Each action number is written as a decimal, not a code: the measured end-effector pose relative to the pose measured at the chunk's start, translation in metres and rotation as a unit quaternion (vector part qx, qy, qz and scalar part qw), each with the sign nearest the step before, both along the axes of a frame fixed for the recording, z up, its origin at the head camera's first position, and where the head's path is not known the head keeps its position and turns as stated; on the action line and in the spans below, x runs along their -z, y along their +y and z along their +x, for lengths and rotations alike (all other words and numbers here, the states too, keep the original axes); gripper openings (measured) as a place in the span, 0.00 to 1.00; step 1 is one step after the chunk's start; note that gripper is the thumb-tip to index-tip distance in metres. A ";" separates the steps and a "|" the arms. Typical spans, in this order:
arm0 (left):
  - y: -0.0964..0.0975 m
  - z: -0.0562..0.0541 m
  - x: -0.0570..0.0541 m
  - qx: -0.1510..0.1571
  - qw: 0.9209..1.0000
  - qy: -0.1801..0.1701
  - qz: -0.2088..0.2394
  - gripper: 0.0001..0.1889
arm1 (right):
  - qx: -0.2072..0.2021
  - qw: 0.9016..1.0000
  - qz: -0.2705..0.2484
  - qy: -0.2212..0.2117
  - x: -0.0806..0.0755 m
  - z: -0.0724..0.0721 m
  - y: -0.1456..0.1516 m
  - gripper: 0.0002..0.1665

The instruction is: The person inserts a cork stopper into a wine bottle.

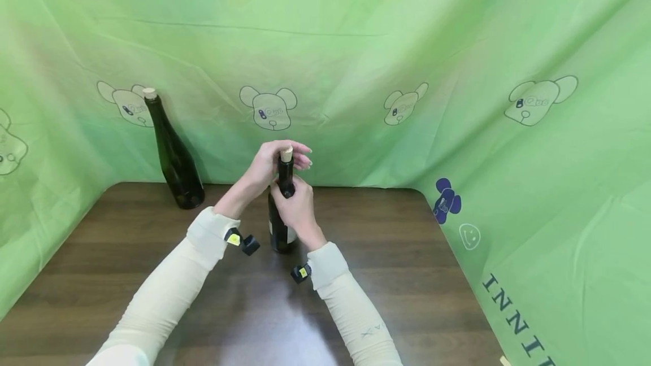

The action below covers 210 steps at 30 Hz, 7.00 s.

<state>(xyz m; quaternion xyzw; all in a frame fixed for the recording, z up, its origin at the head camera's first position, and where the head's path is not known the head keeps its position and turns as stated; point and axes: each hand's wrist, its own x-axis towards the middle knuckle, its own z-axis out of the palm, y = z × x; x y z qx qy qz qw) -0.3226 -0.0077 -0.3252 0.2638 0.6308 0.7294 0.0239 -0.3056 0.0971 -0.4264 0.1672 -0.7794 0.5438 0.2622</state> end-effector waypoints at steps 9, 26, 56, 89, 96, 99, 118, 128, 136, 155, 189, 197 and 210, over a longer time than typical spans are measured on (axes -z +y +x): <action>0.011 0.000 0.001 0.008 0.998 -0.062 -0.005 0.22 | 0.017 1.000 0.009 0.024 0.002 0.002 0.002 0.12; 0.023 0.000 0.008 -0.012 0.996 -0.024 0.090 0.17 | 0.013 0.998 0.009 0.053 0.006 0.001 0.002 0.06; 0.024 -0.003 0.008 0.006 0.995 -0.029 0.094 0.19 | 0.011 0.998 0.008 0.056 0.005 0.000 0.002 0.07; 0.020 -0.005 0.016 0.028 0.997 -0.028 0.073 0.22 | 0.006 0.998 -0.003 0.070 0.012 -0.001 0.001 0.05; 0.021 -0.006 0.018 0.021 0.997 -0.015 0.079 0.22 | 0.014 0.997 0.009 0.082 -0.003 0.009 -0.003 0.04; 0.022 -0.006 0.020 0.017 0.997 -0.002 0.077 0.22 | 0.008 0.996 0.011 0.084 -0.018 0.019 -0.004 0.05; 0.020 -0.004 0.023 -0.001 0.997 0.050 0.063 0.22 | 0.010 0.996 0.011 0.092 -0.024 0.026 -0.007 0.05; 0.023 -0.002 0.021 -0.015 0.995 0.025 0.090 0.19 | -0.010 0.996 0.018 0.082 -0.023 0.026 -0.004 0.08; 0.023 -0.003 0.021 -0.002 0.996 0.017 0.085 0.24 | -0.011 0.997 0.002 0.083 -0.024 0.025 -0.004 0.05; 0.024 0.001 0.017 -0.026 0.996 -0.019 0.079 0.25 | 0.002 0.995 0.007 0.104 -0.025 0.028 -0.007 0.04; 0.024 0.002 0.019 -0.012 0.994 -0.053 0.099 0.25 | -0.001 0.996 -0.004 0.092 -0.023 0.027 -0.006 0.05; 0.024 -0.001 0.024 -0.030 0.997 0.029 0.072 0.24 | -0.009 0.996 -0.010 0.091 -0.023 0.027 -0.005 0.04; 0.025 0.000 0.023 -0.051 0.996 0.042 0.062 0.23 | -0.012 0.994 -0.007 0.108 -0.022 0.027 -0.006 0.06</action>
